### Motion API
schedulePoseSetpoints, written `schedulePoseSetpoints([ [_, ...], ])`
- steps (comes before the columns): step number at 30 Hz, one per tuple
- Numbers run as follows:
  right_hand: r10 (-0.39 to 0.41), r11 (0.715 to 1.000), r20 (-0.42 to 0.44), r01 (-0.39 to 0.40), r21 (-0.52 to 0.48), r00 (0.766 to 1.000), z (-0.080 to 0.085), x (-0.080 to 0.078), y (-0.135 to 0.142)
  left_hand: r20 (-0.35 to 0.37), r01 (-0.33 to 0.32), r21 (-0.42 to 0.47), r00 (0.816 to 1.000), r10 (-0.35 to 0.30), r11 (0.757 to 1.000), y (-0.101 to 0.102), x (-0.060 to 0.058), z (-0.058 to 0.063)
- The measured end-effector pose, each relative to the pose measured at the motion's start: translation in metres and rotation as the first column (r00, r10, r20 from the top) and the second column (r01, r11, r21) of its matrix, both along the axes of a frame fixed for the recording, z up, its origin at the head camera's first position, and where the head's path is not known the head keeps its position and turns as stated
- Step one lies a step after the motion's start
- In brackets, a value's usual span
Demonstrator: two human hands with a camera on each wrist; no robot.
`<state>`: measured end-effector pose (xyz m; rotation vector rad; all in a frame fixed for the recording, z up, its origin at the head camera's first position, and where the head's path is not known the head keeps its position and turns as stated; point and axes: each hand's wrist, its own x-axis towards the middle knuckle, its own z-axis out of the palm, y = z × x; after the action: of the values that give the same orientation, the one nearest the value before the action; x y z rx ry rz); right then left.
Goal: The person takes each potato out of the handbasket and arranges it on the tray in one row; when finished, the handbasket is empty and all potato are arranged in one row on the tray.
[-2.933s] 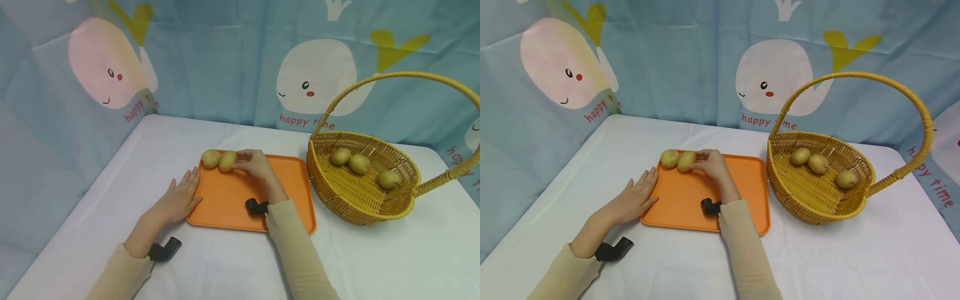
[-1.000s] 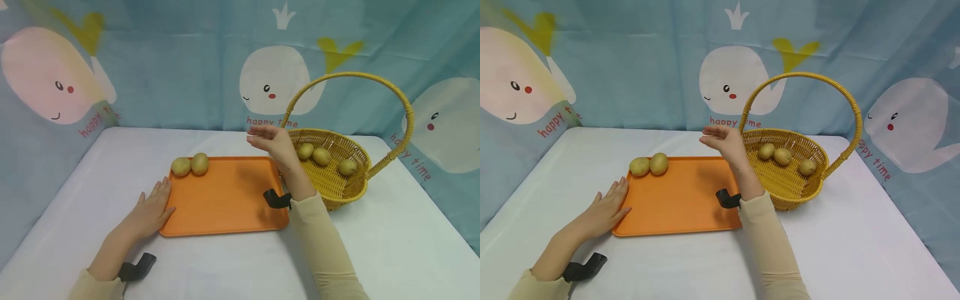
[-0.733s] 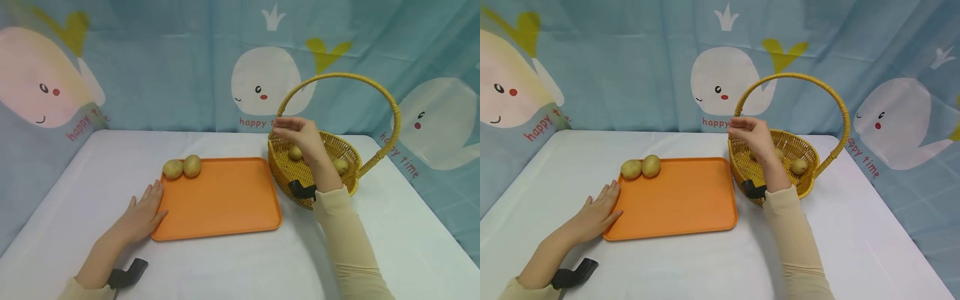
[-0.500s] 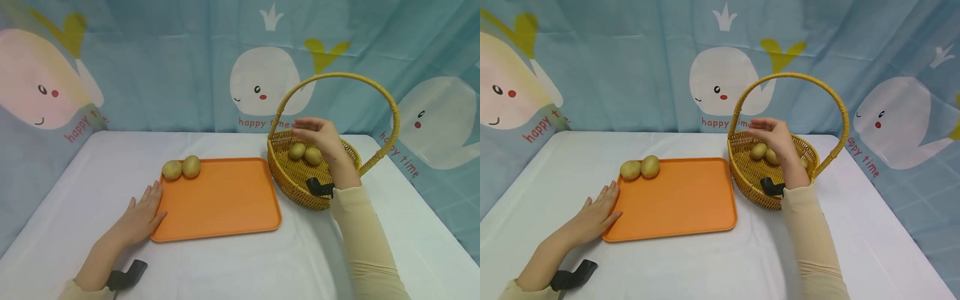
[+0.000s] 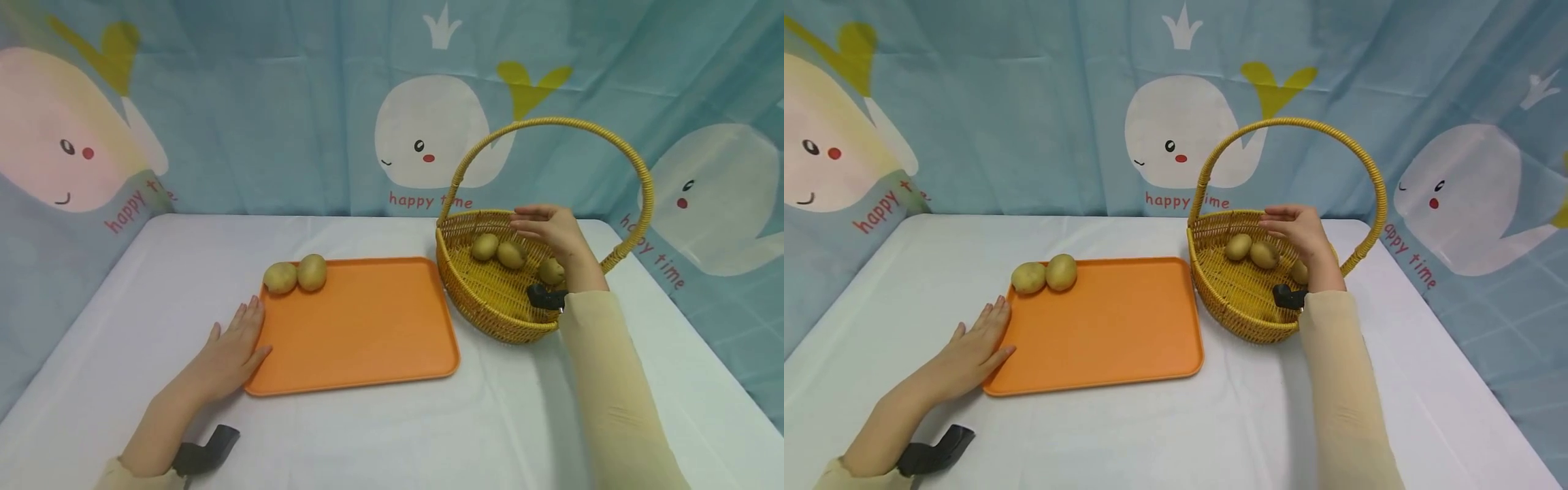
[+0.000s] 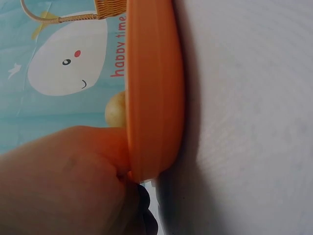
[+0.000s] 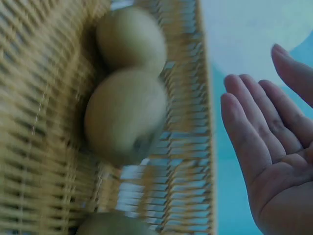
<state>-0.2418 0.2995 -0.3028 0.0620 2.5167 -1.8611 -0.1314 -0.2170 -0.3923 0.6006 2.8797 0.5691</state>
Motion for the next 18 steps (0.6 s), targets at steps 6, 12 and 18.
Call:
schedulePoseSetpoints([
  [6,0.018,0.997,0.081,-0.024,0.067,0.997,-0.009,-0.011,0.012,0.004,-0.006,0.001,1.000,0.006,1.000,0.000,0.000,-0.002],
  [12,0.069,0.974,0.198,-0.109,0.199,0.978,-0.020,-0.014,0.025,0.002,0.000,-0.002,1.000,0.000,1.000,0.000,0.000,-0.002],
  [18,0.095,0.943,0.275,-0.175,0.282,0.957,-0.026,-0.014,0.024,0.002,-0.007,-0.002,1.000,0.007,1.000,-0.001,0.001,0.001],
])
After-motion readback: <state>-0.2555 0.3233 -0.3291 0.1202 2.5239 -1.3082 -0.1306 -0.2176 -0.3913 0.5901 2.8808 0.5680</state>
